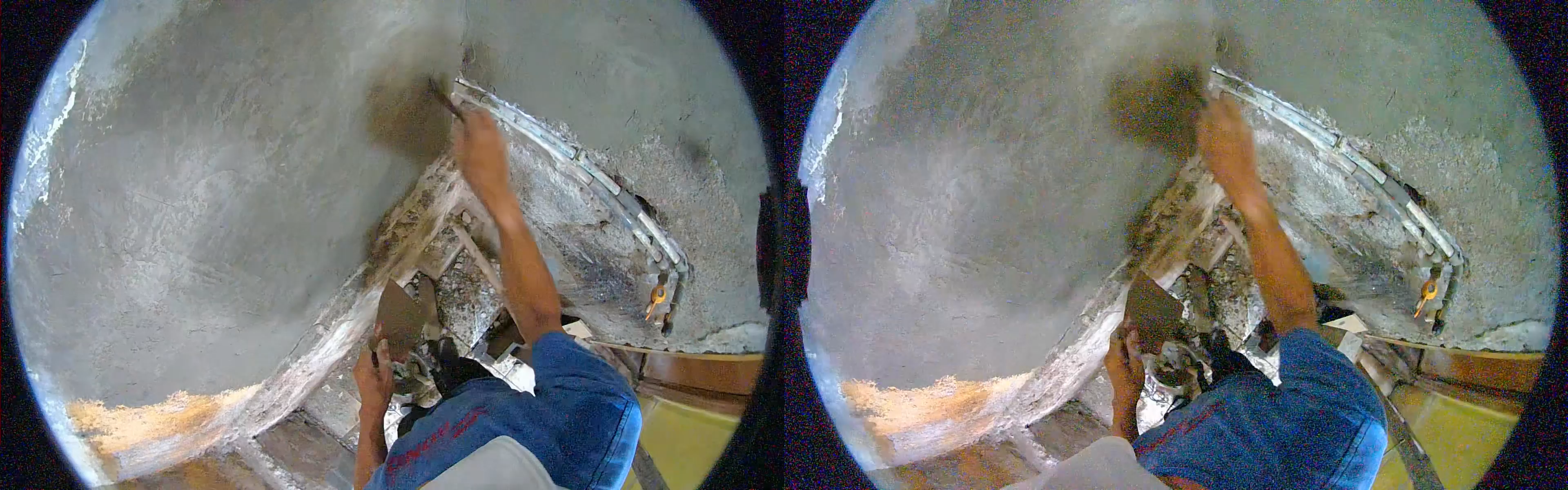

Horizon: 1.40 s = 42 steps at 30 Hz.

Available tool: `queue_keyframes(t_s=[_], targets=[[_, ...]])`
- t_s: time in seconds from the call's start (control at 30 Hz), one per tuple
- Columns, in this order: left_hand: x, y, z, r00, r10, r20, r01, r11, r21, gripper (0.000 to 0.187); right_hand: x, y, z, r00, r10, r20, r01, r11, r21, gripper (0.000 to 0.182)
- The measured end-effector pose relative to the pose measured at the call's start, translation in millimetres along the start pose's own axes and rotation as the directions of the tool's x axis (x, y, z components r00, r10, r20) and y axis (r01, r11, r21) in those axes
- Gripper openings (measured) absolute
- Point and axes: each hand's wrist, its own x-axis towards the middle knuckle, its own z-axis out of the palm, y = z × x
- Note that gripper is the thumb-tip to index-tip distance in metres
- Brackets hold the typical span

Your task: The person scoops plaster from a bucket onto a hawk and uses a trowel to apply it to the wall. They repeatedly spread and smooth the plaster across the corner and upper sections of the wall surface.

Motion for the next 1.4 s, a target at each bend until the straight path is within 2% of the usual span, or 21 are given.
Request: queue_keyframes(t_s=[0.03, 0.1, 0.13, 0.23, 0.3, 0.47, 0.57, 0.63, 0.73, 0.77, 0.83, 0.87, 0.9, 0.97, 1.07, 1.2, 1.27, 1.4], targets=[[3.2, 0.4, 1.8, 0.999, -0.03, -0.019, 0.029, 0.999, -0.012, 0.032, 6.5, 9.6, -16.3, 1.0, -0.013, 0.006, 0.013, 1.0, -0.004, 0.023], [4.8, -4.5, 4.4, 0.998, -0.056, -0.019, 0.055, 0.997, -0.061, 0.034, 7.0, 27.1, -48.8, 0.974, 0.215, 0.073, -0.205, 0.97, -0.131, 0.025], [6.0, -4.4, 5.4, 0.998, -0.062, -0.002, 0.061, 0.995, -0.081, 0.034, 11.4, 35.3, -50.0, 0.975, 0.207, 0.082, -0.193, 0.97, -0.147, 0.025], [8.3, -11.9, 16.3, 1.0, -0.023, 0.006, 0.024, 0.996, -0.09, 0.034, 34.0, 61.0, -37.2, 0.985, 0.174, -0.02, -0.175, 0.979, -0.101, 0.026], [10.3, -11.6, 17.3, 1.0, 0.009, -0.008, -0.009, 0.998, -0.069, 0.034, 37.9, 66.0, -22.6, 0.989, 0.095, -0.111, -0.097, 0.995, -0.009, 0.021], [10.3, -3.7, 17.5, 0.998, -0.024, 0.06, 0.026, 0.999, -0.036, 0.03, 35.2, 75.4, 2.3, 0.989, 0.101, -0.106, -0.096, 0.994, 0.043, 0.021], [9.4, -3.7, 16.0, 0.996, -0.052, 0.07, 0.057, 0.995, -0.076, 0.031, 33.8, 74.9, 21.1, 0.986, 0.137, -0.094, -0.141, 0.989, -0.036, 0.02], [9.1, 1.5, 15.5, 0.997, -0.044, 0.058, 0.049, 0.994, -0.099, 0.031, 31.3, 73.6, 38.6, 0.964, 0.184, -0.193, -0.167, 0.981, 0.1, 0.02], [8.4, -5.5, 18.1, 0.999, 0.0, 0.032, 0.003, 0.996, -0.094, 0.032, 24.0, 63.6, 52.9, 0.931, 0.226, -0.288, -0.177, 0.966, 0.188, 0.025], [10.7, -5.1, 17.6, 0.999, 0.036, 0.019, -0.035, 0.997, -0.068, 0.032, 22.2, 59.1, 51.6, 0.93, 0.228, -0.29, -0.177, 0.965, 0.194, 0.025], [10.8, -1.7, 12.6, 0.999, 0.007, 0.052, -0.005, 0.999, -0.04, 0.032, 16.7, 51.4, 46.7, 0.9, 0.383, -0.207, -0.314, 0.901, 0.299, 0.029], [11.1, 0.9, 11.3, 0.996, -0.021, 0.089, 0.022, 1.0, -0.016, 0.033, 14.7, 51.5, 50.4, 0.904, 0.305, -0.299, -0.243, 0.943, 0.227, 0.029], [12.4, 0.0, 13.4, 0.996, -0.02, 0.087, 0.021, 1.0, -0.015, 0.033, 14.7, 52.4, 54.3, 0.904, 0.305, -0.3, -0.242, 0.943, 0.229, 0.029], [13.3, -3.0, 18.2, 0.999, 0.001, 0.042, -0.001, 1.0, -0.009, 0.033, 13.6, 52.0, 61.4, 0.879, 0.363, -0.308, -0.251, 0.903, 0.348, 0.03], [16.1, -3.2, 19.1, 0.996, 0.009, 0.085, -0.007, 1.0, -0.025, 0.034, 20.1, 50.8, 75.6, 0.859, 0.443, -0.256, -0.319, 0.855, 0.409, 0.033], [19.5, -3.3, 21.4, 0.997, 0.026, 0.067, -0.023, 0.999, -0.045, 0.035, 17.9, 71.7, 111.7, 0.825, 0.427, -0.37, -0.325, 0.894, 0.308, 0.036], [19.7, 3.8, 19.6, 0.998, 0.016, 0.059, -0.011, 0.996, -0.085, 0.035, 16.5, 68.0, 122.2, 0.749, 0.554, -0.364, -0.439, 0.826, 0.353, 0.037], [19.7, -2.2, 19.4, 0.998, 0.0, 0.057, 0.003, 0.999, -0.053, 0.035, 17.0, 76.4, 143.4, 0.706, 0.571, -0.419, -0.496, 0.821, 0.283, 0.038]])
